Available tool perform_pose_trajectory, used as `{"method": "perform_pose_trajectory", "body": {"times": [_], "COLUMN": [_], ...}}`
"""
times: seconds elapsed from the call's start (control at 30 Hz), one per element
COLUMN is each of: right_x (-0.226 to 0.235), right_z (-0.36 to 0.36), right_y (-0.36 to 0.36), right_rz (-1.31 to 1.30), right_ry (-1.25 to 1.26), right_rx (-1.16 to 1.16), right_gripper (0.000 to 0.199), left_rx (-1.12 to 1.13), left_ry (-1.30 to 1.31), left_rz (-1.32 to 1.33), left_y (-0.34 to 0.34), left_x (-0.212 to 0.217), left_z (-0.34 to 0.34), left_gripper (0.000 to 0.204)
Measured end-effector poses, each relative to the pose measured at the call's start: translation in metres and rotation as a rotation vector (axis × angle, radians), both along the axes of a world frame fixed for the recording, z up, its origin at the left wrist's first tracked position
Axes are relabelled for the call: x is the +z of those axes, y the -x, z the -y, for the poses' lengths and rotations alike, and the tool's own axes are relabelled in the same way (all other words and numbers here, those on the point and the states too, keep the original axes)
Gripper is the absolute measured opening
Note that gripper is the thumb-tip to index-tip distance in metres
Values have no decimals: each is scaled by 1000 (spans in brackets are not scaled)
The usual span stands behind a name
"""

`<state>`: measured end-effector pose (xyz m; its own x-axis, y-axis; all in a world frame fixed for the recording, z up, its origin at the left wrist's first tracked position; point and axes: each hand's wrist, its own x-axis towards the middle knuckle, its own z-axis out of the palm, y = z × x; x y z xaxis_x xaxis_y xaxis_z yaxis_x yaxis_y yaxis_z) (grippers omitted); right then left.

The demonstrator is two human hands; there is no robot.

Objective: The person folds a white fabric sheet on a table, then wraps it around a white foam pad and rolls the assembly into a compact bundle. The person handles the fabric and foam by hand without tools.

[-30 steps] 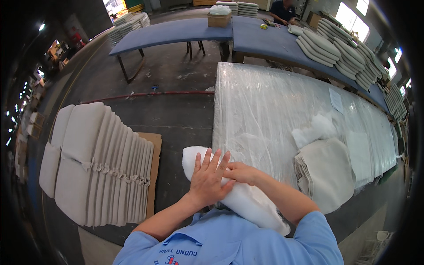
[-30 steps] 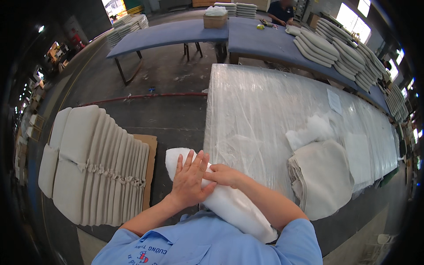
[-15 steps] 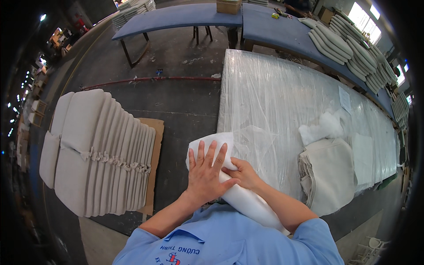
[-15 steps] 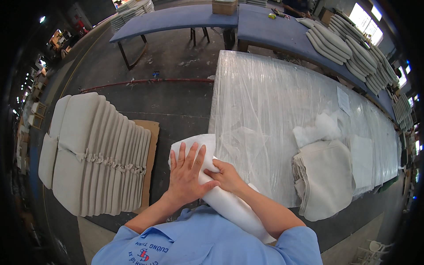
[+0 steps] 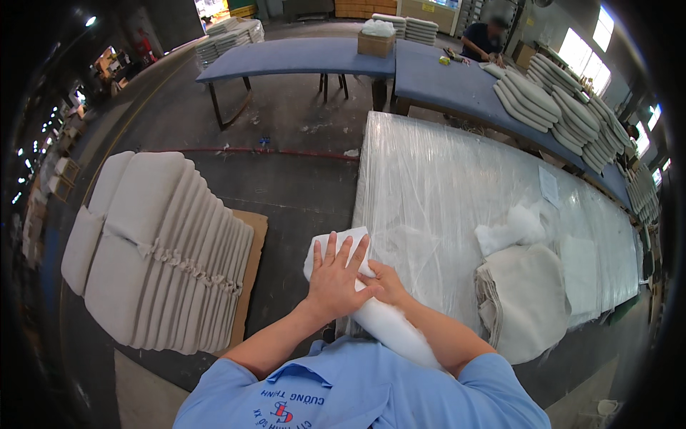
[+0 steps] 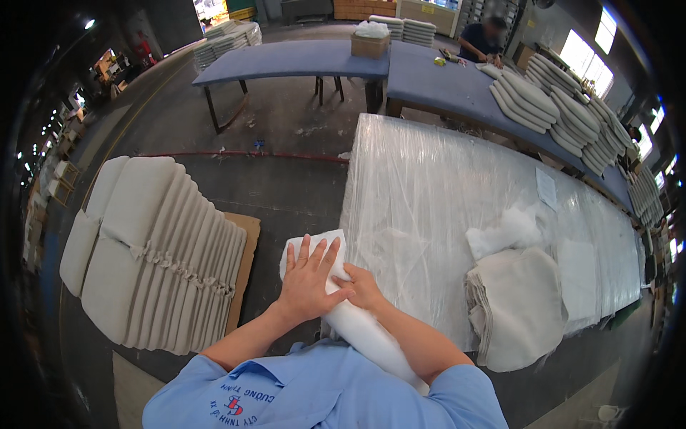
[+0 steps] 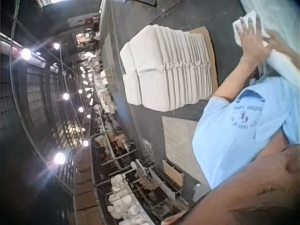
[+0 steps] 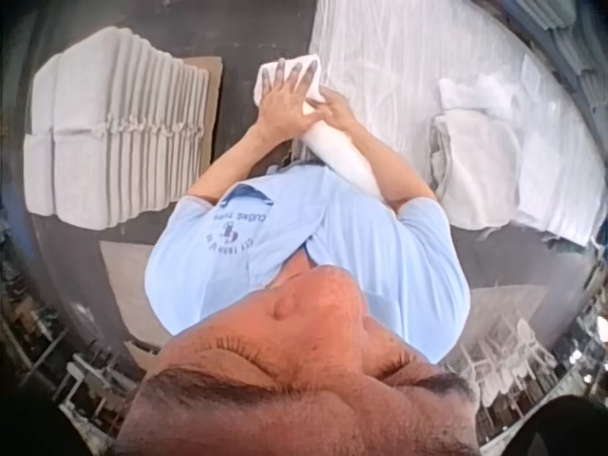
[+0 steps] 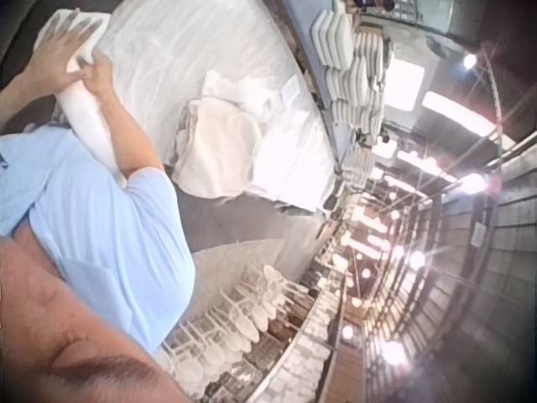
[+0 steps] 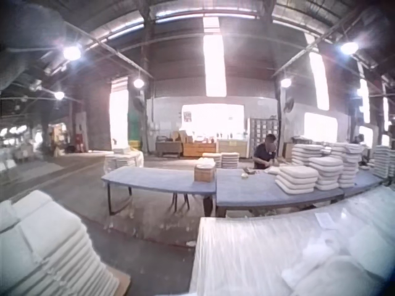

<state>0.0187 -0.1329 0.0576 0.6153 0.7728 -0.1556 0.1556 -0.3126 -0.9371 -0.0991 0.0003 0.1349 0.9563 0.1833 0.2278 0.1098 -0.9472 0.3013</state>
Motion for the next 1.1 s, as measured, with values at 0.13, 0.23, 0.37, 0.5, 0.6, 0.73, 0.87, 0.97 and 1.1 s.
{"method": "perform_pose_trajectory", "body": {"times": [0.13,0.23,0.37,0.5,0.6,0.73,0.87,0.97,1.1], "right_x": [-41,-30,13,14,15,22,45,67,79], "right_z": [32,29,32,19,-39,-41,-33,-30,-29], "right_y": [-18,-25,-68,-99,-56,-53,-57,-48,-32], "right_rz": [174,-73,-569,-721,-739,-598,-641,-739,-720], "right_ry": [171,277,135,307,176,81,-22,-54,19], "right_rx": [-11,137,310,205,305,339,112,-45,-73], "right_gripper": [23,41,76,83,61,47,31,30,38], "left_rx": [-72,-37,-13,-80,-20,-23,-15,91,99], "left_ry": [39,-3,4,39,41,37,85,132,137], "left_rz": [-103,-100,-85,-45,-83,-25,30,90,-2], "left_y": [-4,9,16,0,8,5,10,23,21], "left_x": [14,12,6,9,8,7,9,5,-1], "left_z": [15,11,10,24,12,14,9,1,-1], "left_gripper": [104,105,106,109,112,115,115,111,109]}}
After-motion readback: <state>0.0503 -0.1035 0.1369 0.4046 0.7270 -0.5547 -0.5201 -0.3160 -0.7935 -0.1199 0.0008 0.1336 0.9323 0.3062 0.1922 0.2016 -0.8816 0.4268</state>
